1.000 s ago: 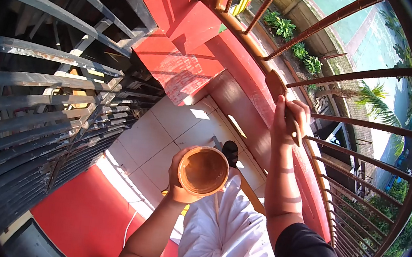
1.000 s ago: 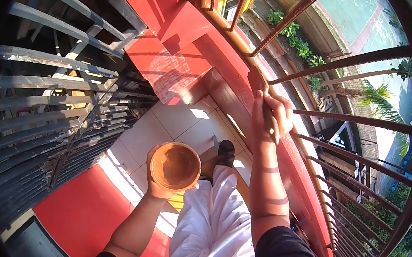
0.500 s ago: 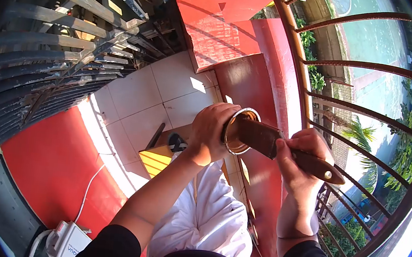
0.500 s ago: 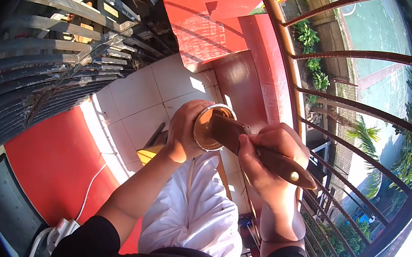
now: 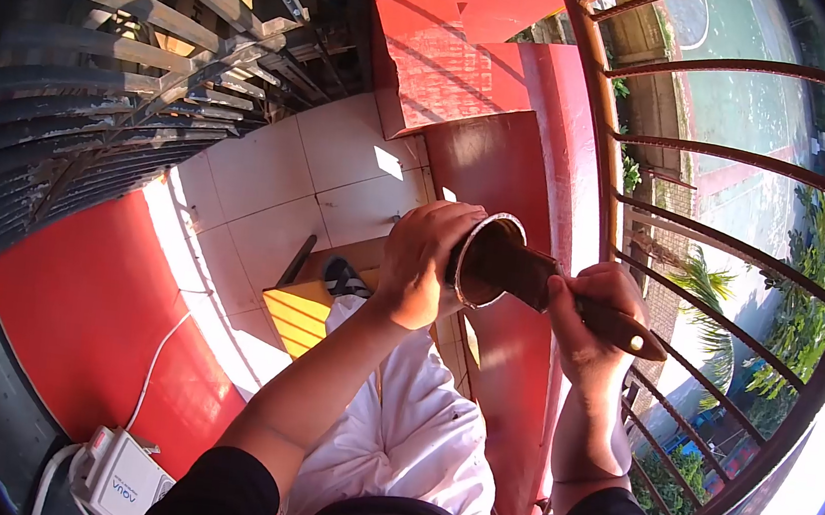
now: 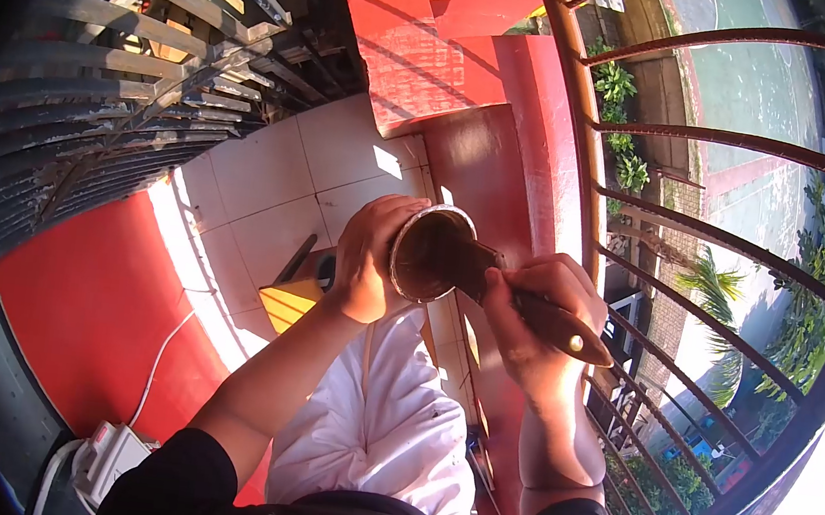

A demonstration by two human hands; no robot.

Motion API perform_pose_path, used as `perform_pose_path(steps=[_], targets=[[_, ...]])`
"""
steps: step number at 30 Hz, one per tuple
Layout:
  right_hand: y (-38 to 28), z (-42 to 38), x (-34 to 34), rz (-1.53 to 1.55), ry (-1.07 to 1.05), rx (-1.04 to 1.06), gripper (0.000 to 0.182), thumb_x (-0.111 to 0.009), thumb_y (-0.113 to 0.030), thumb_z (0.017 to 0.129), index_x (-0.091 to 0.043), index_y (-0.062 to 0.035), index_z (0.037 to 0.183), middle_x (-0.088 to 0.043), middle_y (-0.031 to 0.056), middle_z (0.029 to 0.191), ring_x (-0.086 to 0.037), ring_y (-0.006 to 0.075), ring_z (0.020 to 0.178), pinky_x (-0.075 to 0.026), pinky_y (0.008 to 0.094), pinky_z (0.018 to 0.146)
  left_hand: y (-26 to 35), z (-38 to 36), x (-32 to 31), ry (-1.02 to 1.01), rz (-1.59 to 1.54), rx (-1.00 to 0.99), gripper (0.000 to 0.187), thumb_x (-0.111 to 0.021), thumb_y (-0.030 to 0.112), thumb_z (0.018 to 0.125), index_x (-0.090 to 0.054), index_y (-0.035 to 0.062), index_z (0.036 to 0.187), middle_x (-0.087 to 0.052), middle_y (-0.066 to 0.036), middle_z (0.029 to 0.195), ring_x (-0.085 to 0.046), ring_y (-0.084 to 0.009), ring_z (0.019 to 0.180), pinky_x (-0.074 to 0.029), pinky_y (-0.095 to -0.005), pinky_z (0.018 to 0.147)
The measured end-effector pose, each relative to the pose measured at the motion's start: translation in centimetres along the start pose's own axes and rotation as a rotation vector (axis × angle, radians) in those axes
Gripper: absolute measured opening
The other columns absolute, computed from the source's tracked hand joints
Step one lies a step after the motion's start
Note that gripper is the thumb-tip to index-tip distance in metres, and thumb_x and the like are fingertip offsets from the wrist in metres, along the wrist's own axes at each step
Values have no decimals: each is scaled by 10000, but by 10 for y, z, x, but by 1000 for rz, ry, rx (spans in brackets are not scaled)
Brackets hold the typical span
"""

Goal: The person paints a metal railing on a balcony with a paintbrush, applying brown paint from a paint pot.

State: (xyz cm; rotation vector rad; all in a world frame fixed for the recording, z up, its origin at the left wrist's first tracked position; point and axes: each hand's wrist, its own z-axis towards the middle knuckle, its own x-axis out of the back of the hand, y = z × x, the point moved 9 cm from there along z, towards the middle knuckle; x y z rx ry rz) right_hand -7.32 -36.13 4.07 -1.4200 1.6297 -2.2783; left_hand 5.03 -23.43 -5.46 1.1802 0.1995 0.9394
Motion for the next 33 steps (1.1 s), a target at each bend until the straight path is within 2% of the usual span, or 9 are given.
perform_pose_path(steps=[4,10,19,23,26,28,30,31,33], targets=[[31,-12,17,82,87,-239,171,-765,25,754,-603,-27,769,-616,51,733,-587,115,654,-460,262,611,-7,-5,-2,-15,11,-47,709,-849,166,624,-526,95,1251,-636,-99,1194,-620,-330,1081,-477,-459,917],[41,-17,29,253,152,-385,179,-756,32,783,-592,-37,782,-595,12,769,-546,74,690,-440,234,641,-1,1,-3,-33,12,-41,710,-845,151,616,-525,98,1248,-632,-99,1206,-618,-330,1084,-475,-457,916],[49,-22,43,467,257,-348,160,-728,64,819,-592,-20,820,-599,38,803,-541,80,700,-435,234,650,-6,3,-6,56,-28,26,689,-865,116,630,-545,44,1236,-650,-134,1181,-640,-354,1056,-508,-438,929],[64,-26,68,494,480,-163,169,-704,89,835,-582,-27,829,-592,46,843,-540,95,746,-433,229,720,-16,-2,-12,-32,-88,162,975,-986,174,557,-426,10,1338,-613,-159,1222,-643,-290,1076,-531,-392,944],[48,-24,83,-31,774,154,163,-755,34,815,-610,-33,844,-620,84,848,-582,131,711,-472,250,647,-20,-8,-10,16,-97,131,1056,-1003,228,537,-382,10,1362,-590,-143,1203,-635,-287,1076,-539,-396,920],[38,-6,69,-377,822,368,165,-796,-1,781,-652,-52,845,-638,107,812,-624,176,661,-501,275,577,-10,-3,-4,-7,-64,71,1049,-1005,223,530,-390,10,1354,-553,-144,1242,-614,-286,1096,-530,-409,935],[57,19,55,-486,818,408,164,-815,-22,756,-689,-83,841,-641,104,769,-642,205,617,-517,297,538,-5,-1,-1,-3,-68,41,1053,-1007,222,523,-393,12,1352,-531,-149,1271,-603,-283,1110,-524,-415,948],[71,32,52,-508,790,424,161,-817,-30,754,-696,-91,840,-642,99,767,-641,202,605,-515,302,526,-13,-6,0,3,-103,70,1029,-992,253,559,-389,24,1360,-601,-171,1219,-646,-307,1054,-534,-419,924],[93,52,61,-555,775,403,152,-823,-56,750,-701,-105,827,-649,87,778,-646,203,599,-519,302,527,-21,-17,3,6,-104,90,1033,-992,259,558,-386,20,1360,-602,-173,1213,-645,-308,1058,-538,-416,918]])
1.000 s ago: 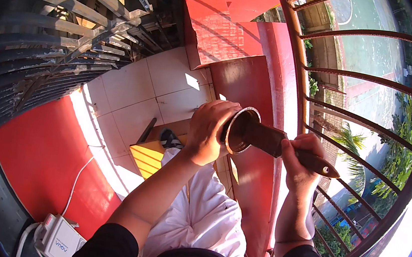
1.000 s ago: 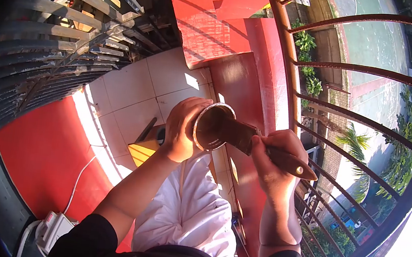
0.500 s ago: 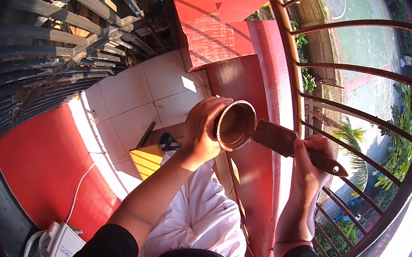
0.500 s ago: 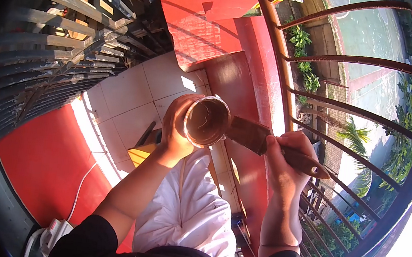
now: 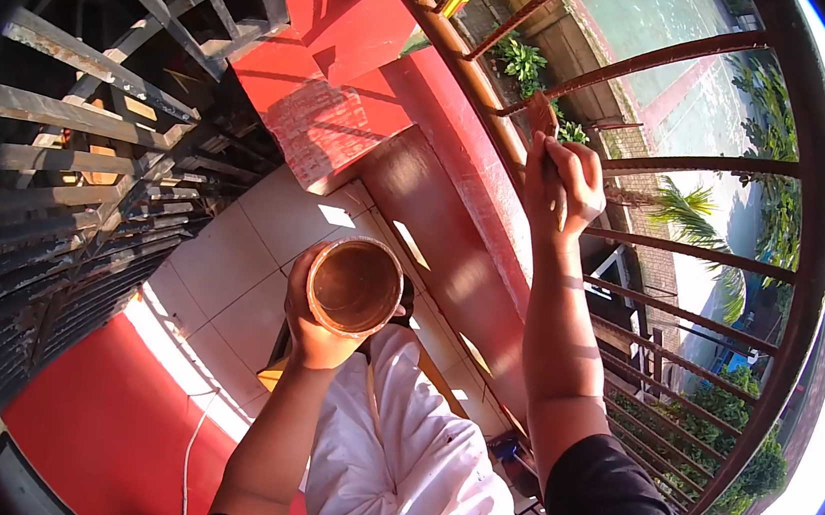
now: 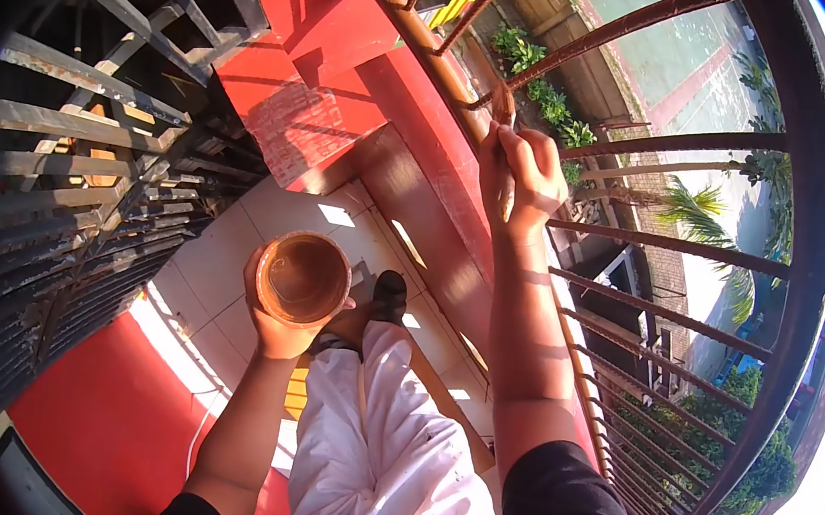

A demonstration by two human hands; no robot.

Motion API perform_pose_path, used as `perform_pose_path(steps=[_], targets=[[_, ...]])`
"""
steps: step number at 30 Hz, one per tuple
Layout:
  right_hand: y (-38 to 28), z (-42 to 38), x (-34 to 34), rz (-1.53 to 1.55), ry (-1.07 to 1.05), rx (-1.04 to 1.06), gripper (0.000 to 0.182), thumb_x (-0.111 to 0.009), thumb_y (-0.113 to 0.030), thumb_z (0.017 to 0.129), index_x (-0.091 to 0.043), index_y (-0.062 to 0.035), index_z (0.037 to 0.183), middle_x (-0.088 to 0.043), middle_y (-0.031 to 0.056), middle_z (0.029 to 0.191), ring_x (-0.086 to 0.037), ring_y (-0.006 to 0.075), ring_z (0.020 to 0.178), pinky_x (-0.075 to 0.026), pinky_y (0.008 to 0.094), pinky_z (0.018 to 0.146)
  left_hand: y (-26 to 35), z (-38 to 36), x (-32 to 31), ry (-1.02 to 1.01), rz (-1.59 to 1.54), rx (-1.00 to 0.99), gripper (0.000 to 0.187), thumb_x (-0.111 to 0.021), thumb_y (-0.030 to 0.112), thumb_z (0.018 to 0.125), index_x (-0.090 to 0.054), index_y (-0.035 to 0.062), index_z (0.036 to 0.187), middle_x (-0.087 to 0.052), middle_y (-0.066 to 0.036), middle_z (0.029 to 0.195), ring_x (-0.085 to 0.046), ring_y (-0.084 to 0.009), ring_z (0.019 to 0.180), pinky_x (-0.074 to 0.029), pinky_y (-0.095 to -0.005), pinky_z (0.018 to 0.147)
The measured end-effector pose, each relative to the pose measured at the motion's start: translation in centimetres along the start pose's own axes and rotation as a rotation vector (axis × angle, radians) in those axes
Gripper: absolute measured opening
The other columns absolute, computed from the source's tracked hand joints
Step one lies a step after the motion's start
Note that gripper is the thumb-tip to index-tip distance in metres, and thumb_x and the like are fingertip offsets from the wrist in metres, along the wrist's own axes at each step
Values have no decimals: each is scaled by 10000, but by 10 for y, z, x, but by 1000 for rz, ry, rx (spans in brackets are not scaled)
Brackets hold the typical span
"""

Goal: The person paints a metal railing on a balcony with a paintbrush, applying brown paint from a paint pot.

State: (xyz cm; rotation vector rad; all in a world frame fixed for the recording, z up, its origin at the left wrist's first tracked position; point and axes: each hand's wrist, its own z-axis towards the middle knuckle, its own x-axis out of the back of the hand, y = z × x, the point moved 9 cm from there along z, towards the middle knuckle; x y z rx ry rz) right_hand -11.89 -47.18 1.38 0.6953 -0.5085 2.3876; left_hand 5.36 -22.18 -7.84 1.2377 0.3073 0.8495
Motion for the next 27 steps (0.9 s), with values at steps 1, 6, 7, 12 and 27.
perform_pose_path(steps=[1,6,7,12,27], targets=[[-2,15,9,-47,43,45,149,-825,-60,752,-700,-105,819,-654,78,785,-648,198,602,-524,304,535,-3,-3,2,1,0,16,1035,-992,261,558,-385,18,1360,-603,-174,1210,-644,-308,1060,-541,-415,915],[-39,36,72,-144,331,144,185,-841,-32,749,-693,-65,855,-642,77,791,-631,187,697,-526,289,598,-26,-29,6,-79,2,70,1150,-1014,234,500,-327,20,1398,-515,-152,1306,-583,-286,1157,-523,-408,972],[-43,30,65,-157,326,166,190,-833,-28,764,-690,-68,881,-643,76,813,-630,183,706,-525,287,600,-29,-33,6,-92,-19,90,1151,-1013,238,501,-325,19,1397,-515,-152,1304,-583,-287,1158,-524,-406,970],[-6,-45,-27,-91,36,70,170,-814,-33,758,-715,-104,876,-654,92,810,-660,209,645,-534,292,553,-22,-34,12,-101,80,13,1135,-1006,257,522,-321,10,1393,-503,-152,1299,-580,-289,1155,-519,-397,979],[-19,-40,-23,-60,12,133,191,-809,-22,739,-713,-122,870,-640,77,803,-648,213,675,-525,315,572,-18,-44,17,-126,79,-6,1134,-1005,293,526,-339,2,1397,-510,-157,1295,-587,-293,1152,-521,-399,972]])
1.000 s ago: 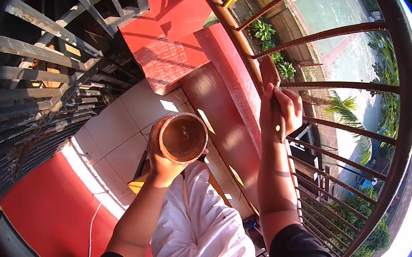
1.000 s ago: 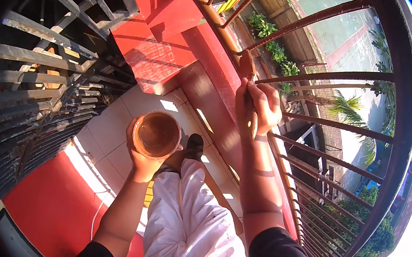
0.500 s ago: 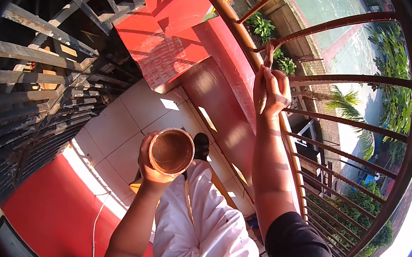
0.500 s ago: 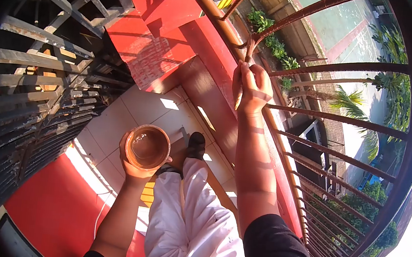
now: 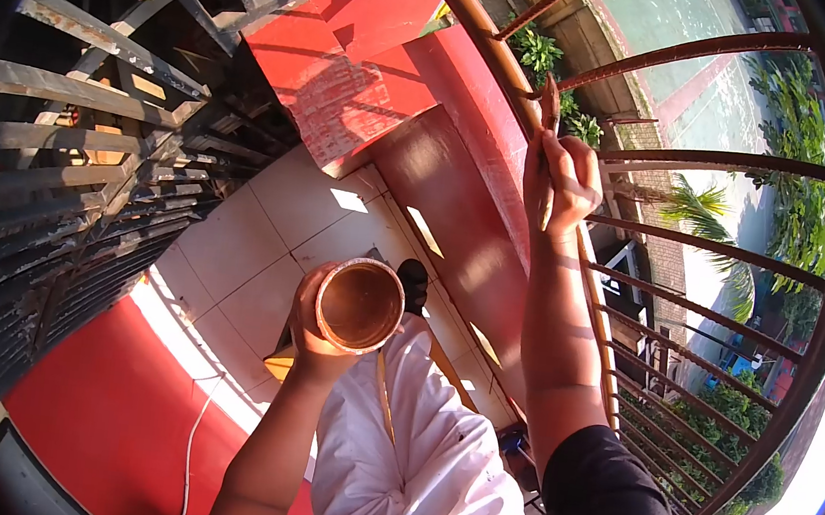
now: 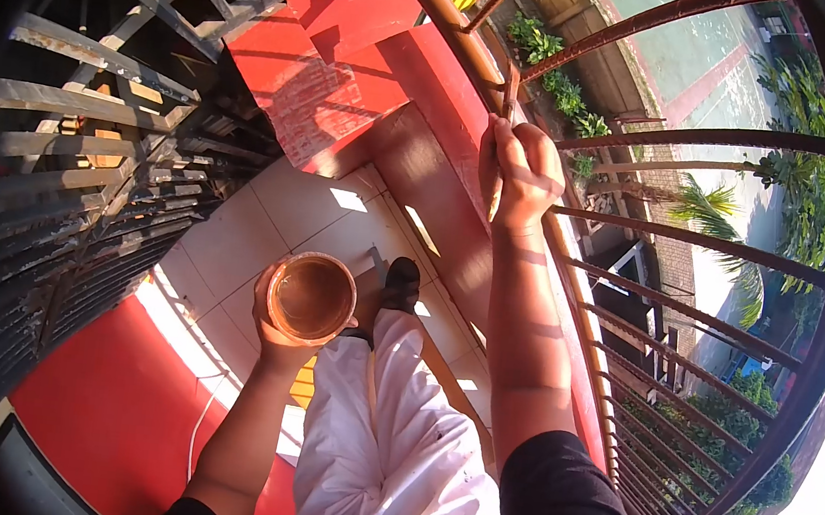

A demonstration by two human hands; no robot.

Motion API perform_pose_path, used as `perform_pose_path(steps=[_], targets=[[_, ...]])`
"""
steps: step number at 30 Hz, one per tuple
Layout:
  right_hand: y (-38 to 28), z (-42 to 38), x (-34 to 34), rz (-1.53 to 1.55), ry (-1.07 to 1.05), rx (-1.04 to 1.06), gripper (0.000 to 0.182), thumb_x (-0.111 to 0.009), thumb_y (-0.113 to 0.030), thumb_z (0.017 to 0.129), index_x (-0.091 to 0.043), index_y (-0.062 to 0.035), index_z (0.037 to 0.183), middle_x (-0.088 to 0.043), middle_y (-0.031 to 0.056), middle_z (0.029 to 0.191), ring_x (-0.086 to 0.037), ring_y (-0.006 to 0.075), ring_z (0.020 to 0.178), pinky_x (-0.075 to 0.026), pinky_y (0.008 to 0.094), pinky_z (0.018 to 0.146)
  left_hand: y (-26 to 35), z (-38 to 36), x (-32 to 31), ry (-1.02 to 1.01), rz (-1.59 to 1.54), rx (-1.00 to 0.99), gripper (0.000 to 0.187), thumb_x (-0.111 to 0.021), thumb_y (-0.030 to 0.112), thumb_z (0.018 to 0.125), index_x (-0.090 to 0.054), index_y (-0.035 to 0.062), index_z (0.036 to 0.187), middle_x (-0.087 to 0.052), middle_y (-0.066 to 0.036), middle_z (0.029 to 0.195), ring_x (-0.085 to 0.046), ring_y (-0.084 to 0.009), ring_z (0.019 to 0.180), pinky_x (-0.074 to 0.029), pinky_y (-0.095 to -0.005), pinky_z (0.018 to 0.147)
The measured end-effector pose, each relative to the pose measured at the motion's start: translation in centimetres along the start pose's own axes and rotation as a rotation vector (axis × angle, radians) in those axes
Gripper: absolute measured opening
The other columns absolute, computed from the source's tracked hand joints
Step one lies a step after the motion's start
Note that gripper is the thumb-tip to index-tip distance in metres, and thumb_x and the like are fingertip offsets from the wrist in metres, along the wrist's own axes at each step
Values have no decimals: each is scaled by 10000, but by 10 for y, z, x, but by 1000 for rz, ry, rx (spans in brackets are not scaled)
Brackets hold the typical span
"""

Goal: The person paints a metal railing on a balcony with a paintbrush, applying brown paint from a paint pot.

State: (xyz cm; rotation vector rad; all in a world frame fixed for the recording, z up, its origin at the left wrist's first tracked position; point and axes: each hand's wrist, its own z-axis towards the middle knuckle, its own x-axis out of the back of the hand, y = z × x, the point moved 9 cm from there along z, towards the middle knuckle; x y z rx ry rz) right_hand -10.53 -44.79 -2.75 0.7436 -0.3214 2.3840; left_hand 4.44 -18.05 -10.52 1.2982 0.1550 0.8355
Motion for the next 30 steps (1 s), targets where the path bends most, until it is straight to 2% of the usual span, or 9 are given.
perform_pose_path(steps=[2,4,7,11,19,23,27,28,30], targets=[[19,-20,-29,-52,-255,-26,126,-806,-69,779,-716,-131,843,-663,74,842,-654,215,641,-526,305,554,3,0,1,-8,6,-32,1137,-1005,287,525,-337,8,1401,-511,-160,1304,-588,-292,1154,-522,-402,973],[25,-19,-15,-83,-132,-146,107,-804,-79,786,-716,-124,826,-665,77,827,-662,218,634,-527,312,536,0,-3,3,-12,12,-33,1137,-1005,284,522,-338,13,1402,-513,-161,1307,-590,-290,1154,-523,-403,973],[3,-14,2,-63,-22,-81,122,-822,-63,769,-717,-89,827,-654,85,775,-651,213,592,-520,300,505,-8,-11,1,-22,-5,8,1136,-1005,288,521,-340,18,1401,-518,-161,1303,-591,-288,1154,-524,-401,973],[7,-19,-44,13,-253,-25,126,-786,-111,803,-727,-164,901,-645,53,823,-661,222,694,-533,333,597,-10,-11,-1,-43,3,29,1137,-1004,298,522,-337,19,1400,-522,-158,1301,-589,-289,1157,-525,-400,972],[15,-19,-3,-32,16,-146,150,-813,-28,760,-698,-89,835,-642,93,787,-647,223,617,-517,311,520,-7,-7,2,0,-16,13,1044,-996,323,537,-396,51,1347,-588,-164,1223,-623,-330,1089,-530,-432,923],[-2,-8,-10,30,-30,12,169,-834,-50,760,-718,-112,866,-655,77,807,-647,206,628,-517,289,527,-11,-8,3,-82,51,32,1124,-1001,291,535,-334,17,1397,-537,-156,1282,-599,-287,1140,-528,-397,964],[18,-30,-45,-19,-250,14,153,-790,-96,792,-720,-138,922,-635,50,835,-636,218,645,-516,311,571,-18,-11,2,-87,35,91,1117,-1004,292,529,-347,17,1389,-544,-152,1273,-604,-282,1131,-528,-392,955],[12,-35,-45,-31,-384,-4,188,-700,-134,794,-699,-153,982,-625,46,884,-638,245,777,-529,367,651,-18,-9,3,-57,-4,92,1059,-998,303,536,-389,30,1358,-567,-156,1246,-611,-304,1111,-526,-410,942],[9,-40,-33,55,-306,-64,210,-691,-130,803,-696,-171,1008,-622,36,930,-636,250,798,-531,376,668,-16,-9,5,-1,-80,106,944,-987,325,551,-473,56,1295,-612,-163,1192,-626,-347,1072,-523,-445,916]])
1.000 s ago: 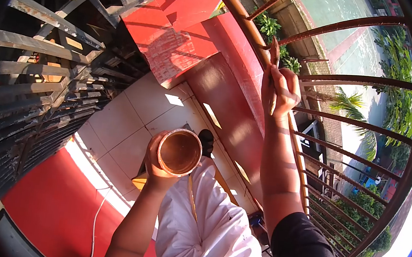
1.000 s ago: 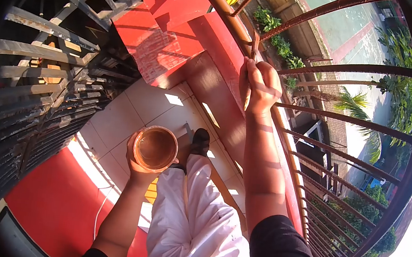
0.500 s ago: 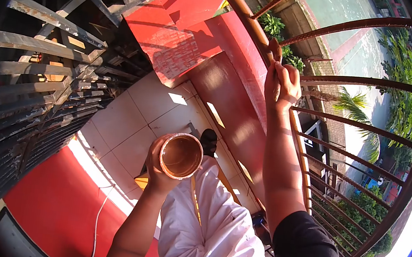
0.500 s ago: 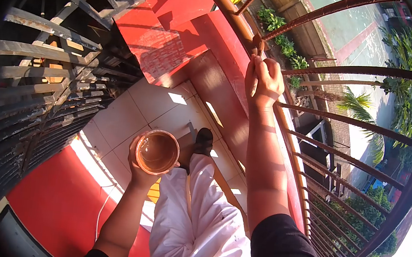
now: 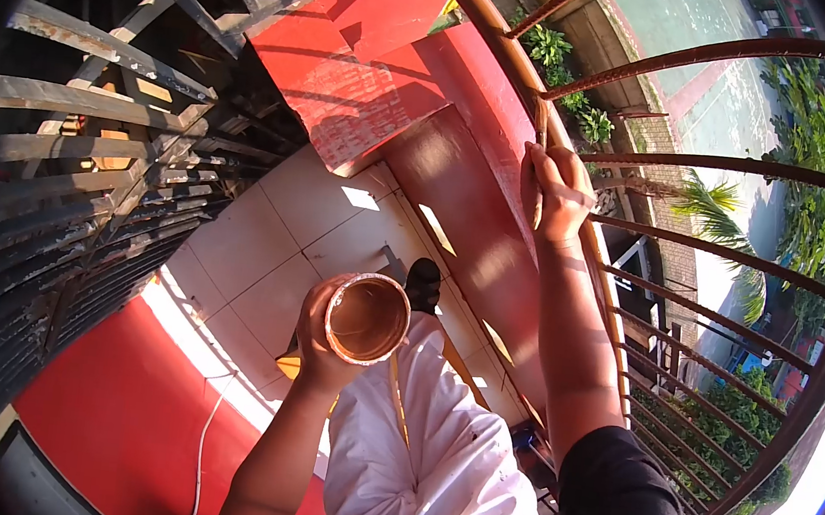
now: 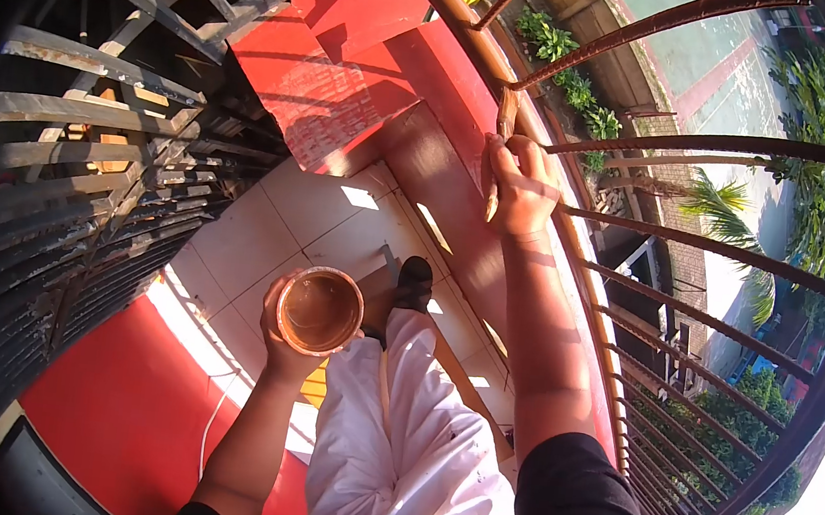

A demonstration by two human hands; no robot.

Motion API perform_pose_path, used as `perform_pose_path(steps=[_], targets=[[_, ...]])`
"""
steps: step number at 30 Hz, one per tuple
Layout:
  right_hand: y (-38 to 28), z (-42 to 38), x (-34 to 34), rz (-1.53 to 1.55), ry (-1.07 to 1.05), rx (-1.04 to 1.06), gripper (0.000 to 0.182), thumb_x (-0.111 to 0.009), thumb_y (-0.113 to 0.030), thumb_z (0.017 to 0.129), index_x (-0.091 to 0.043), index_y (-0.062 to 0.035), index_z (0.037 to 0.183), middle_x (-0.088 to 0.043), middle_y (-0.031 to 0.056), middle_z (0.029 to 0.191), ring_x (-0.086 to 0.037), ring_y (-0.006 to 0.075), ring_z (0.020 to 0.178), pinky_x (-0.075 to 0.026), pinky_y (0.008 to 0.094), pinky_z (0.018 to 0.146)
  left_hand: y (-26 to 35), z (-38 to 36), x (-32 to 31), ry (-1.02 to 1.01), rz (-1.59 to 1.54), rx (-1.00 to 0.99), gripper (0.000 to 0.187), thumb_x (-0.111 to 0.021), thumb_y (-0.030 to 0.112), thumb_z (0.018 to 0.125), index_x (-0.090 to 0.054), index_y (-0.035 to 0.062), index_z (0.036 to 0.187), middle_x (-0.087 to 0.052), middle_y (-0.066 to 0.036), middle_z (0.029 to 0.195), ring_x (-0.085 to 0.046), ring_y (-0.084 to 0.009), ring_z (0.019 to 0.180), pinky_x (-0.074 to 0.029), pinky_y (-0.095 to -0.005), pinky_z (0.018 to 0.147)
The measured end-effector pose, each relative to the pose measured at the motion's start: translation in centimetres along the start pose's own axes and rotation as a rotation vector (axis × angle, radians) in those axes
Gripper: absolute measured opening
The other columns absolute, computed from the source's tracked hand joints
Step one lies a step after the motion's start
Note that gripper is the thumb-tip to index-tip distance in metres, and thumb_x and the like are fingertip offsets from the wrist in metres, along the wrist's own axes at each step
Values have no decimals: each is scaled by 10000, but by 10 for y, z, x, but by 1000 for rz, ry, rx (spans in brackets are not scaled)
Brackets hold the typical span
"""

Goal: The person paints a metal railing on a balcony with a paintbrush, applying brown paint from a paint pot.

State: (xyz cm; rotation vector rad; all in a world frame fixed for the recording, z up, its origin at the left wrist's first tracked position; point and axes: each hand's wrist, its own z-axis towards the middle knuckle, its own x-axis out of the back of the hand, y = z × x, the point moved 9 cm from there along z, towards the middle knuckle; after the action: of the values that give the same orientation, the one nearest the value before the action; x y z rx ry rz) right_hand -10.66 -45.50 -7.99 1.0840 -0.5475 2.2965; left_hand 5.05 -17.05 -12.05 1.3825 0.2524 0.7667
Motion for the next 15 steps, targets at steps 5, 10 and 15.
perform_pose_path(steps=[5,10,15], targets=[[0,20,-6,-66,-186,-21,276,-721,-104,748,-714,-165,1017,-627,71,951,-649,273,864,-537,369,726,5,5,-3,-75,54,-20,954,-988,312,544,-466,44,1296,-612,-168,1188,-628,-356,1061,-525,-450,902],[6,17,11,-98,-287,-25,304,-678,-122,752,-688,-206,1044,-613,42,997,-631,276,898,-534,412,734,6,1,1,-90,81,5,946,-987,310,549,-468,55,1297,-608,-161,1189,-622,-349,1073,-522,-446,908],[8,21,-23,-188,-460,77,173,-663,-157,768,-626,-173,936,-601,37,968,-634,279,921,-542,429,727,-4,-7,-1,-122,53,35,955,-988,300,550,-460,61,1309,-596,-165,1208,-617,-345,1089,-518,-443,924]])
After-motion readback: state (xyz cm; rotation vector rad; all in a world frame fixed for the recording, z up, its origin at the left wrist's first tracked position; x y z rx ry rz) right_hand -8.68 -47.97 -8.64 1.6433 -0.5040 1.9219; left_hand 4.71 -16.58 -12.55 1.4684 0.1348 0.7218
